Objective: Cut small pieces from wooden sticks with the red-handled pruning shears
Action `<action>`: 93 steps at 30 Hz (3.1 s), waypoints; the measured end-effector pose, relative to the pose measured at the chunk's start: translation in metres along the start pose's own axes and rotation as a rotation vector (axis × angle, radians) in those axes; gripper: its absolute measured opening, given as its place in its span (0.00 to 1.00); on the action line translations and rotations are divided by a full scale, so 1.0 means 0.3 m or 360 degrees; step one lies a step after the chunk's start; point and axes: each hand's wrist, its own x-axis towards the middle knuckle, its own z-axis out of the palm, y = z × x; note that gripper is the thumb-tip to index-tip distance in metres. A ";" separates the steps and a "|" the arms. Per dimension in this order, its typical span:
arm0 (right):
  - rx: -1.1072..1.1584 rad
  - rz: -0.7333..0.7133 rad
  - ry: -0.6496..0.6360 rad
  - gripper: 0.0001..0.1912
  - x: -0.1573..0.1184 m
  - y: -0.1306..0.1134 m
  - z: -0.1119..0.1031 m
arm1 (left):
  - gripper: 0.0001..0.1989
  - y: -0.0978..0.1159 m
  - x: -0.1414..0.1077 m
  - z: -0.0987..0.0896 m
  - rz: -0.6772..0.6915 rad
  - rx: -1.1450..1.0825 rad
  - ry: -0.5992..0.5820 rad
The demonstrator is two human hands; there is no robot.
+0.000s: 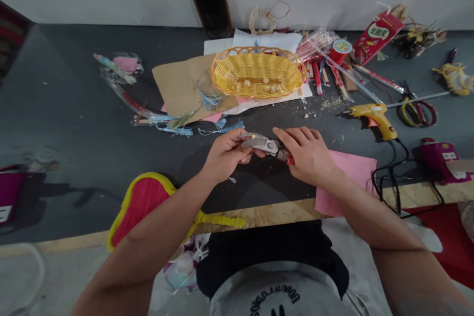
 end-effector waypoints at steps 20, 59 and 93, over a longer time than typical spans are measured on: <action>0.0126 0.0052 -0.0012 0.28 -0.009 -0.001 0.011 | 0.18 0.000 0.005 0.002 -0.0105 -0.0081 -0.0032; 0.0055 -0.0041 -0.0016 0.38 -0.001 0.011 -0.006 | 0.16 -0.002 -0.001 -0.009 0.0003 0.0140 0.0031; 0.0219 -0.0074 -0.0004 0.34 -0.006 0.016 0.004 | 0.14 -0.001 -0.002 -0.001 0.0040 0.0105 -0.0020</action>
